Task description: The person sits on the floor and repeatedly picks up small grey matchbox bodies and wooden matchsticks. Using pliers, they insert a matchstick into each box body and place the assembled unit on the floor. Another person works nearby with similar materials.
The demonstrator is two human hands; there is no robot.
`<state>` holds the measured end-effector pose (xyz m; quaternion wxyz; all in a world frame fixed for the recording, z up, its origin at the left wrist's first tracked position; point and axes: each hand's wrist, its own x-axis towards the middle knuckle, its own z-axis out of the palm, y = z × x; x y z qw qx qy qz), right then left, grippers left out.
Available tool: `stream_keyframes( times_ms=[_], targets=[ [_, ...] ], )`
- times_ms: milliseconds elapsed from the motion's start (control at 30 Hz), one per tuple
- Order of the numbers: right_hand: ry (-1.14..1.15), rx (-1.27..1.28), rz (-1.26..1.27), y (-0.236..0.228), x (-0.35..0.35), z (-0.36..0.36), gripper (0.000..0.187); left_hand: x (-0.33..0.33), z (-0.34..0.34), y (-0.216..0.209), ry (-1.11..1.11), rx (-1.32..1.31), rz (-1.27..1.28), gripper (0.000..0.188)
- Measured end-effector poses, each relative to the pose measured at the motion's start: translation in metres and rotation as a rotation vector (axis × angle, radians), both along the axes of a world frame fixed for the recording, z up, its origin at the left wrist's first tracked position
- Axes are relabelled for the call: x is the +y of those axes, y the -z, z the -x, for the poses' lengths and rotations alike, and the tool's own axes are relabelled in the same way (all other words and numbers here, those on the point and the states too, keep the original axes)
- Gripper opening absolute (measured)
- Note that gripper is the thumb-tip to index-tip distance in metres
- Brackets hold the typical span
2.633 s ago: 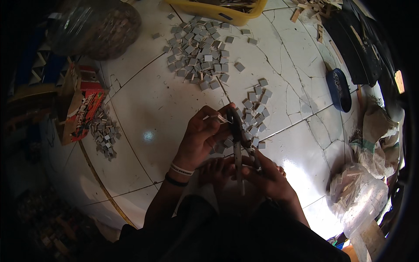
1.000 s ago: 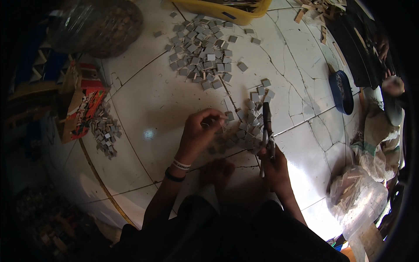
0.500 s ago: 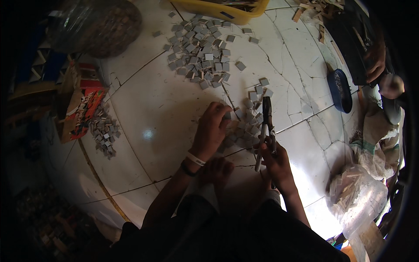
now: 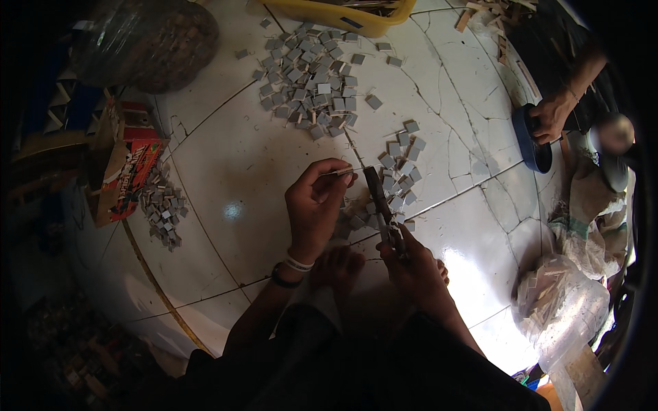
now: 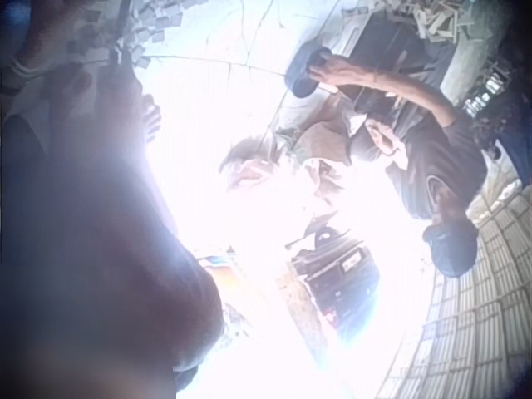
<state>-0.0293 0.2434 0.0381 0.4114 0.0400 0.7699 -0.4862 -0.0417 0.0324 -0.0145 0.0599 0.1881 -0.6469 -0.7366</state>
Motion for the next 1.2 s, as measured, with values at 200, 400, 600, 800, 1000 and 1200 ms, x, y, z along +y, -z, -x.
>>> stream_keyframes(
  times_ms=[200, 400, 600, 800, 1000, 1200],
  targets=[
    [-0.022, 0.031, 0.037, -0.003, -0.001, -0.002, 0.039, 0.003, -0.002, -0.002, -0.023, 0.017, 0.018, 0.021],
    [-0.041, 0.061, 0.033, -0.003, -0.001, -0.003, 0.029, 0.004, -0.002, -0.003, -0.015, 0.025, 0.058, 0.018],
    [0.000, 0.092, 0.048, -0.002, -0.004, -0.005, 0.029, 0.003, -0.002, -0.006, -0.019, 0.044, 0.092, 0.018],
    [-0.045, 0.051, -0.018, -0.009, -0.005, 0.001, 0.037, 0.004, -0.003, -0.004, 0.007, 0.034, 0.077, 0.018],
    [-0.037, 0.003, -0.025, -0.012, -0.005, 0.004, 0.050, 0.001, -0.002, -0.004, 0.062, 0.022, 0.129, 0.018],
    [-0.030, 0.097, -0.005, -0.005, -0.006, -0.001, 0.058, 0.000, -0.002, -0.004, 0.068, 0.030, 0.154, 0.018]
  ],
)
